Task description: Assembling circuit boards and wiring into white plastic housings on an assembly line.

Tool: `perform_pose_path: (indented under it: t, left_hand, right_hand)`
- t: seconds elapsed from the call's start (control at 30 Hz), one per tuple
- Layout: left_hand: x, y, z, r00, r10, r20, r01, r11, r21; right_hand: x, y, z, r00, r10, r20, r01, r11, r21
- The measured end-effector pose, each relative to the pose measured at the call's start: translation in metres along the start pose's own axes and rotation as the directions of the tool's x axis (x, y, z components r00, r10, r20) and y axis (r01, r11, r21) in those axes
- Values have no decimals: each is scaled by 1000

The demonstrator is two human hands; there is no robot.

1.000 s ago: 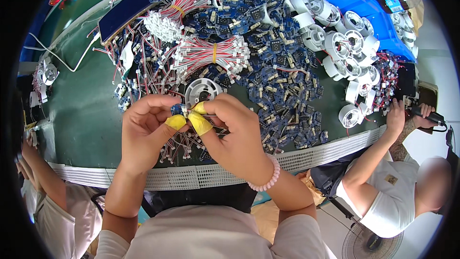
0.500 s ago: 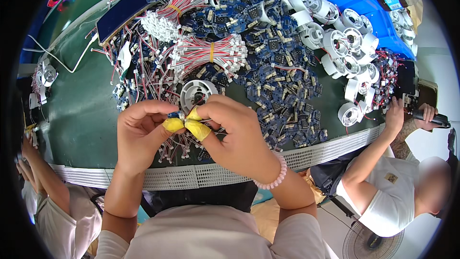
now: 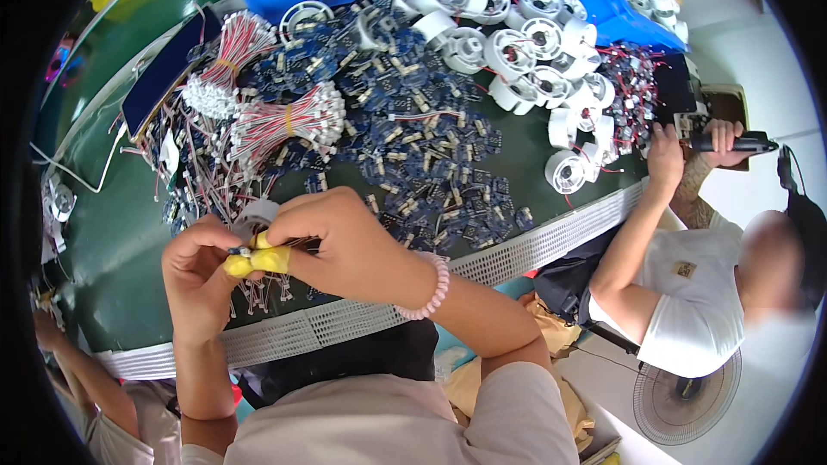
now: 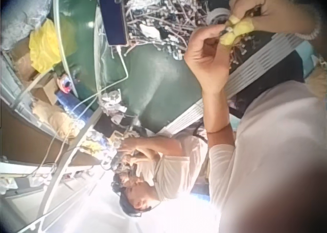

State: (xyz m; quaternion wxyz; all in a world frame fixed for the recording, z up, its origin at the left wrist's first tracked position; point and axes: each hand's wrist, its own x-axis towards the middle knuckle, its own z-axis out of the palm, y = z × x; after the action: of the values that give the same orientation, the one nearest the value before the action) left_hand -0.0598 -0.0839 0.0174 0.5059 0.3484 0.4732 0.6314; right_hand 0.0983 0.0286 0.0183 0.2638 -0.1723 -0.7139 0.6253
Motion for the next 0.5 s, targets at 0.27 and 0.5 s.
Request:
perform_pose_path:
  t: [0.27, 0.5]
  left_hand:
    - [-42, 44, -58, 904, 302, -303, -228, 939, 256]
    - [-46, 37, -146, 696, 454, -556, 86, 716, 693]
  right_hand:
    - [-10, 14, -111, 408, -365, -837, -169, 871, -462]
    - [6, 33, -159, 388, -271, -881, -71, 944, -322]
